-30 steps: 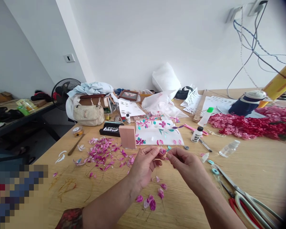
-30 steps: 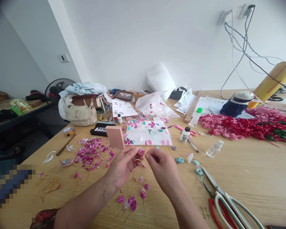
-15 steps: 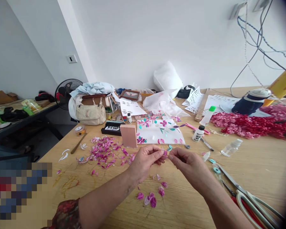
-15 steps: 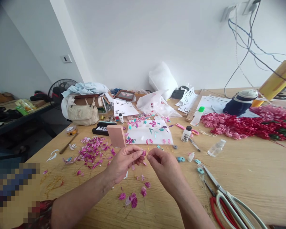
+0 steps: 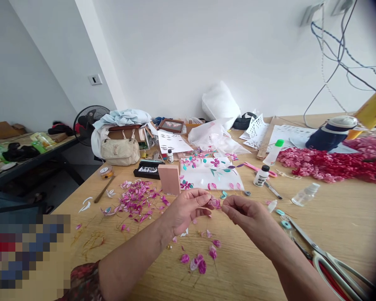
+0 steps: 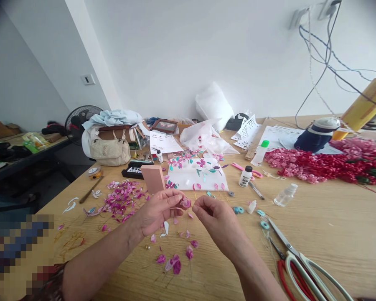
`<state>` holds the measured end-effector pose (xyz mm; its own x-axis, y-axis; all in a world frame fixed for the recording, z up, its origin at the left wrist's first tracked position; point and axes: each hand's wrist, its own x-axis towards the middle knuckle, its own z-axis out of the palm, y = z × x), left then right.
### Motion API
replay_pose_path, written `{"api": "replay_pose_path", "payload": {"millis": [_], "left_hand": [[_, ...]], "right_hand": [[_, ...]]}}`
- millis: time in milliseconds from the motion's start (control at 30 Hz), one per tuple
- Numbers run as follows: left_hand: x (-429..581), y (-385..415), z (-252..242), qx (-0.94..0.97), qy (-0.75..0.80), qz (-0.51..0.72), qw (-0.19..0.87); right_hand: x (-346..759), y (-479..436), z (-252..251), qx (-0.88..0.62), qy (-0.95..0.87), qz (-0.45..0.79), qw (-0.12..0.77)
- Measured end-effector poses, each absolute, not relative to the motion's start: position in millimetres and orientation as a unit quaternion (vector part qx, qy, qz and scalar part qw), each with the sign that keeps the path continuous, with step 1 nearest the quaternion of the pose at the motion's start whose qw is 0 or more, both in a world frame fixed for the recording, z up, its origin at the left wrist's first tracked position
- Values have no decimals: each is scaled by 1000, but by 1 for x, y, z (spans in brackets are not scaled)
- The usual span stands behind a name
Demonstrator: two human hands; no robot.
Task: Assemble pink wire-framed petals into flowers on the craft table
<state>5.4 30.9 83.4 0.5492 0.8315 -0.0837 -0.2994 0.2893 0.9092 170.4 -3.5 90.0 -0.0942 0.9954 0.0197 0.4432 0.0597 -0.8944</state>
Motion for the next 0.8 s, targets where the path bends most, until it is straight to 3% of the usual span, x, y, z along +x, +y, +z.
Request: {"api": "replay_pose_path", "payload": {"millis": [133, 800], "left_hand": [[6, 32, 85, 428, 259, 357, 789], [4, 44, 86, 444, 267, 377, 768]], "right_hand": [[172, -2, 90, -568, -642, 382, 344], [178, 12, 102, -535, -684, 374, 326]]}}
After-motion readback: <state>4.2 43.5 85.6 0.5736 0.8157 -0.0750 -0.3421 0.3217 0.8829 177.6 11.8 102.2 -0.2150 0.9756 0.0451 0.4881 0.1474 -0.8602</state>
